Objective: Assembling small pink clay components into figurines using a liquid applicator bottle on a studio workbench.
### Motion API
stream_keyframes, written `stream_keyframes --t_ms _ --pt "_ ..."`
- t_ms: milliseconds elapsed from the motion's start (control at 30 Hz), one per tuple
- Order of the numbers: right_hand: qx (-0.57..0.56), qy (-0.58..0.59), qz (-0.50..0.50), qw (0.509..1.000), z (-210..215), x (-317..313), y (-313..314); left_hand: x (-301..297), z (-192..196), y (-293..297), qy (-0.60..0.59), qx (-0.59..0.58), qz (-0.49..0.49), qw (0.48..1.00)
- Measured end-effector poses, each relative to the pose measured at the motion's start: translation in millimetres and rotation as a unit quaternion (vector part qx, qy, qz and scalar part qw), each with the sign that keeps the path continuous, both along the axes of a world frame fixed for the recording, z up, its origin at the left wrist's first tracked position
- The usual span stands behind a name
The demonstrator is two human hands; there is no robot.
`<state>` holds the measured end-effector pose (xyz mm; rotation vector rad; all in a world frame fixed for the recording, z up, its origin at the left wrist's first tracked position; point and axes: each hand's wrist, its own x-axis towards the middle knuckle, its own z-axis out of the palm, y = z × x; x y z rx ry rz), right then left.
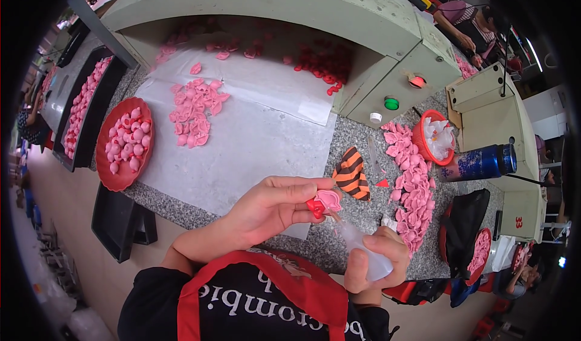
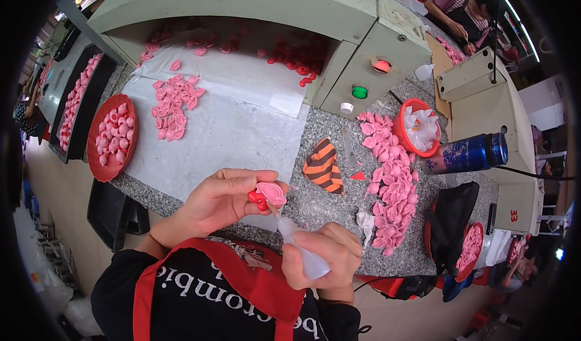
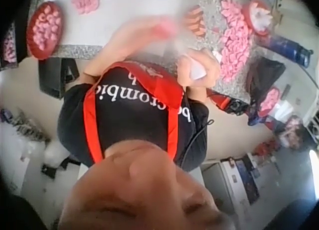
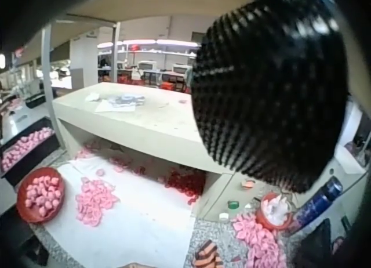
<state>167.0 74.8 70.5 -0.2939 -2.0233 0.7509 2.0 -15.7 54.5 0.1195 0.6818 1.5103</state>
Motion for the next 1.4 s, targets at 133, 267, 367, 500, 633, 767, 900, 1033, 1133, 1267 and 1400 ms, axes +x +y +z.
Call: stream_keyframes --t_ms 133,267,367,500,633,767,900,1033,1133,1267,1400 --pt "0.017 0.016 0.016 1.000 1.6 -4.8 4.6 0.7 -3.3 -0.5 -0.001 0.011 0.005 1.000" --pt "0.022 0.019 0.005 1.000 -0.1 -4.4 3.9 1.8 -3.6 -0.6 -0.001 0.015 0.006 1.000" --pt "0.006 0.012 0.010 1.000 0.1 -4.8 3.3 1.1 -6.1 -1.6 0.000 0.029 0.002 1.000" --pt "0.026 0.016 0.018 0.999 2.8 -7.9 5.3 1.0 -5.0 -1.3 -0.004 0.025 -0.002 1.000" --pt "0.020 -0.016 0.022 0.999 6.1 -6.8 4.3 1.5 -5.7 -2.5 0.000 0.024 0.003 1.000" --pt "0.022 -0.028 0.019 0.999 6.8 -6.4 4.0 2.1 -6.3 -1.5 0.002 0.012 0.002 1.000" --pt "0.021 -0.022 0.016 0.999 6.3 -8.2 4.0 1.4 -6.3 -1.8 -0.001 0.006 0.004 1.000" --pt "0.026 -0.033 0.016 0.999 9.1 -6.9 3.9 1.9 -4.9 -0.6 -0.005 0.000 0.016 1.000" --pt "0.027 -0.023 0.021 0.999 8.1 -5.4 4.5 1.6 -4.4 0.1 -0.011 -0.008 0.021 1.000" --pt "0.039 -0.018 0.017 0.999 5.5 -8.3 4.0 2.2 -0.5 1.1 -0.038 -0.003 0.015 0.999" --pt "0.037 -0.009 0.006 0.999 4.4 -11.3 2.7 2.0 -1.8 1.4 -0.031 0.009 0.014 0.999"
